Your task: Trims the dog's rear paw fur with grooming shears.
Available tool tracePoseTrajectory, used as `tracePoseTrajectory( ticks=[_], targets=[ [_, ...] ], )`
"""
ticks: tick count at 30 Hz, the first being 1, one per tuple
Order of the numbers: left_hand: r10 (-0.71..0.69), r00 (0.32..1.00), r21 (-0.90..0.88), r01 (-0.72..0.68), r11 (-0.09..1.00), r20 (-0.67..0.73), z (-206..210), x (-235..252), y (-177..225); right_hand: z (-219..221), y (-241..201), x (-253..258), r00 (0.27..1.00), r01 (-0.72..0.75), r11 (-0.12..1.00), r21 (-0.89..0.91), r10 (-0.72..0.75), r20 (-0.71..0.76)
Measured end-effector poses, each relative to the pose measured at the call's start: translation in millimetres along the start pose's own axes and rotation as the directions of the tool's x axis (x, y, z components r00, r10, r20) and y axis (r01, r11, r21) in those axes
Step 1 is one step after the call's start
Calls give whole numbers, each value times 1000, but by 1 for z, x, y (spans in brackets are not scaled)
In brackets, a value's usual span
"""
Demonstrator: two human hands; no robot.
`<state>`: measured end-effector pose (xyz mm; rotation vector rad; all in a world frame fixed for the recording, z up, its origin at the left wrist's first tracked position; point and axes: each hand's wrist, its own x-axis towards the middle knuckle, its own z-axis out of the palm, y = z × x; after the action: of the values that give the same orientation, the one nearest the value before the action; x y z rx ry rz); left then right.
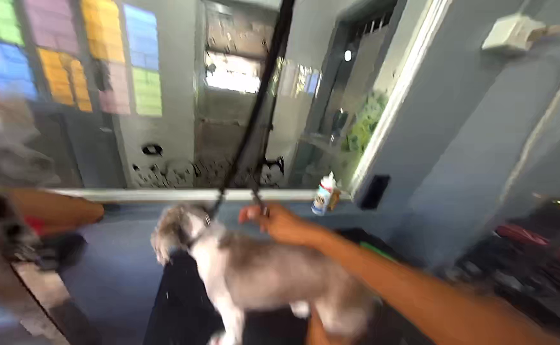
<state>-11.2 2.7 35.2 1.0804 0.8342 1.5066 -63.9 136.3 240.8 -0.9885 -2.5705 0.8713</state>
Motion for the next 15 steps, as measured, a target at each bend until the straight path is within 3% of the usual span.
tracePoseTrajectory(
  ticks=[4,8,11,15],
  targets=[
    [-48,977,-201,91,975,208,-8,23,25,-27,10,-120,919,144,984,101,-95,-383],
    [200,861,-546,103,831,467,-2,53,25,0,35,-273,799,25,981,194,97,-593],
    [290,778,-599,134,790,557,2,61,25,57,64,-336,741,-148,931,334,328,-586],
    [387,695,-647,147,748,605,6,65,22,119,80,-347,710,-259,845,467,495,-501]
  ],
)
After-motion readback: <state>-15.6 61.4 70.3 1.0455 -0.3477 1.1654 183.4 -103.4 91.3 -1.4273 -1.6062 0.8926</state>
